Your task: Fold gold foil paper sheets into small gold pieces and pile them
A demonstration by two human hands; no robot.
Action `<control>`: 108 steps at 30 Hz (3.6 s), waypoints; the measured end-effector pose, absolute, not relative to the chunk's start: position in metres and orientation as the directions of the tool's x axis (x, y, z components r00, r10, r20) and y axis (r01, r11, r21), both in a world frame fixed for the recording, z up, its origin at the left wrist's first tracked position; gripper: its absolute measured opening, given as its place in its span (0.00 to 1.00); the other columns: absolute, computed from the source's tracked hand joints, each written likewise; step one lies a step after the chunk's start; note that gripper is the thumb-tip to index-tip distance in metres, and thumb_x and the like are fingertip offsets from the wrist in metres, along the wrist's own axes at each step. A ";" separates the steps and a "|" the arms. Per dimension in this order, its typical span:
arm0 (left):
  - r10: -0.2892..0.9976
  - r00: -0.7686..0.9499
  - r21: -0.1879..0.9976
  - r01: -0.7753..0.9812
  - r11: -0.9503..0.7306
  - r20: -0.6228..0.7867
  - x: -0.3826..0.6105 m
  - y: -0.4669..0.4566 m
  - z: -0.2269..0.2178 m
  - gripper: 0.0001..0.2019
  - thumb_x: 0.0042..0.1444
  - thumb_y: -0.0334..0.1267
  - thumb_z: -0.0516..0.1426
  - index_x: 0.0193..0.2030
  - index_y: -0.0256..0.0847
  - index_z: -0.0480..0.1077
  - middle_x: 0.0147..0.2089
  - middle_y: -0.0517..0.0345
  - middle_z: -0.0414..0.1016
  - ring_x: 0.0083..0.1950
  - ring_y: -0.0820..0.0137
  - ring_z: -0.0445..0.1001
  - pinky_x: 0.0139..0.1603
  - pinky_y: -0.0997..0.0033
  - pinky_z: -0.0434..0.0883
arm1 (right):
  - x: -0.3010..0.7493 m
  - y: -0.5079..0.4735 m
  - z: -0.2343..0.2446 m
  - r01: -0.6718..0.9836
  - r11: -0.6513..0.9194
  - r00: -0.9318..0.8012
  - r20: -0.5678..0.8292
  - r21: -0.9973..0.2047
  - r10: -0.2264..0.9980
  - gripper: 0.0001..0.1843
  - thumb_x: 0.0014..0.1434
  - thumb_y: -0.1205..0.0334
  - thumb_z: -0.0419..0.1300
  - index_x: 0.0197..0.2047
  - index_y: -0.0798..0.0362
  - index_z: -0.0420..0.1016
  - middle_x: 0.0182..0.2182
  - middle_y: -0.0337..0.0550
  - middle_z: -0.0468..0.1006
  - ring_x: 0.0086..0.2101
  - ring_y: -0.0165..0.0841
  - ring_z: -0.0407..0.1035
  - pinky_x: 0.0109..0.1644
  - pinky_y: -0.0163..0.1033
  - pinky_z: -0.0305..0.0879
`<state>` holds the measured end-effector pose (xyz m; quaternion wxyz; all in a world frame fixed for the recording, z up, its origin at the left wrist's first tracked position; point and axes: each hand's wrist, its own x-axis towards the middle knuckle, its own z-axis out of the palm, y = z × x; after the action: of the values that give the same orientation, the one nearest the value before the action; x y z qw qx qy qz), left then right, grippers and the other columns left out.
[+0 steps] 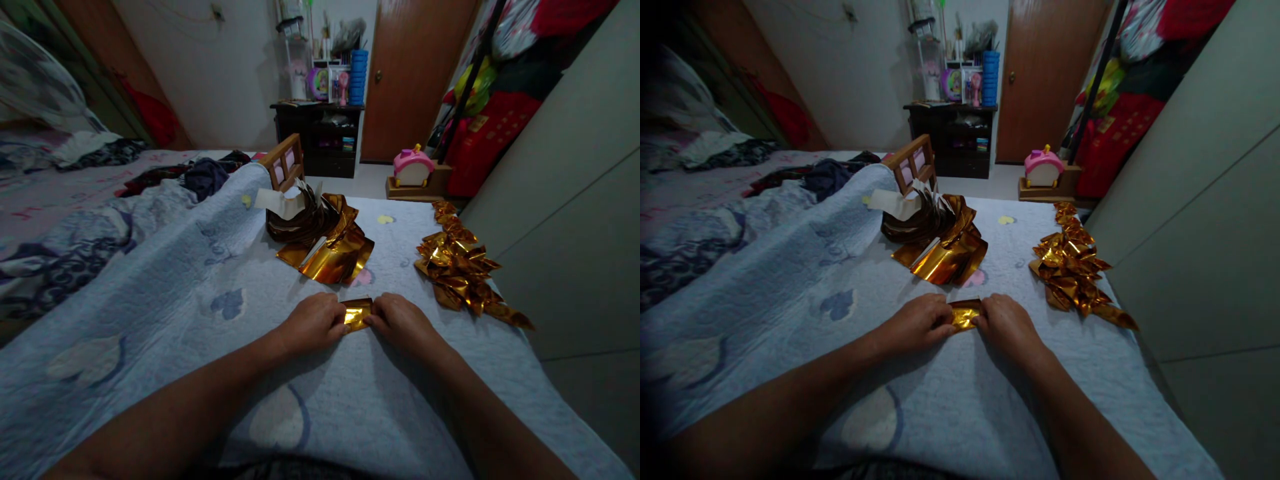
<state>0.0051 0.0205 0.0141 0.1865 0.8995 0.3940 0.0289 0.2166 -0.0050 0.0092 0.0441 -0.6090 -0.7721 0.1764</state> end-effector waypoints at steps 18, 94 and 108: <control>0.691 0.721 0.296 0.673 -0.678 -0.056 0.005 0.019 0.015 0.12 0.66 0.39 0.54 0.34 0.39 0.75 0.36 0.52 0.74 0.39 0.63 0.72 0.40 0.66 0.68 | 0.229 -0.004 0.014 0.850 0.206 -0.323 -0.172 -0.484 0.931 0.08 0.62 0.68 0.57 0.35 0.53 0.77 0.34 0.46 0.80 0.34 0.35 0.71 0.37 0.37 0.60; 0.669 0.741 0.358 0.642 -0.678 -0.061 0.017 0.014 0.001 0.04 0.65 0.36 0.56 0.44 0.39 0.71 0.44 0.51 0.77 0.46 0.60 0.75 0.45 0.64 0.71 | 0.216 -0.005 0.009 0.945 0.244 -0.287 -0.193 -0.217 0.938 0.13 0.70 0.64 0.51 0.40 0.57 0.77 0.39 0.51 0.77 0.41 0.40 0.71 0.43 0.40 0.59; 0.697 0.717 0.306 0.667 -0.679 -0.014 0.016 0.008 -0.001 0.06 0.67 0.36 0.53 0.42 0.38 0.70 0.41 0.52 0.77 0.42 0.61 0.75 0.42 0.63 0.71 | 0.213 -0.007 0.003 0.952 0.255 -0.279 -0.133 -0.170 0.951 0.08 0.67 0.67 0.56 0.37 0.55 0.76 0.36 0.52 0.77 0.37 0.41 0.71 0.37 0.41 0.55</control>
<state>0.0161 0.0083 -0.0010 0.1460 0.9149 0.3727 0.0517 0.2135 -0.0073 0.0025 -0.0016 -0.6005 -0.7922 0.1087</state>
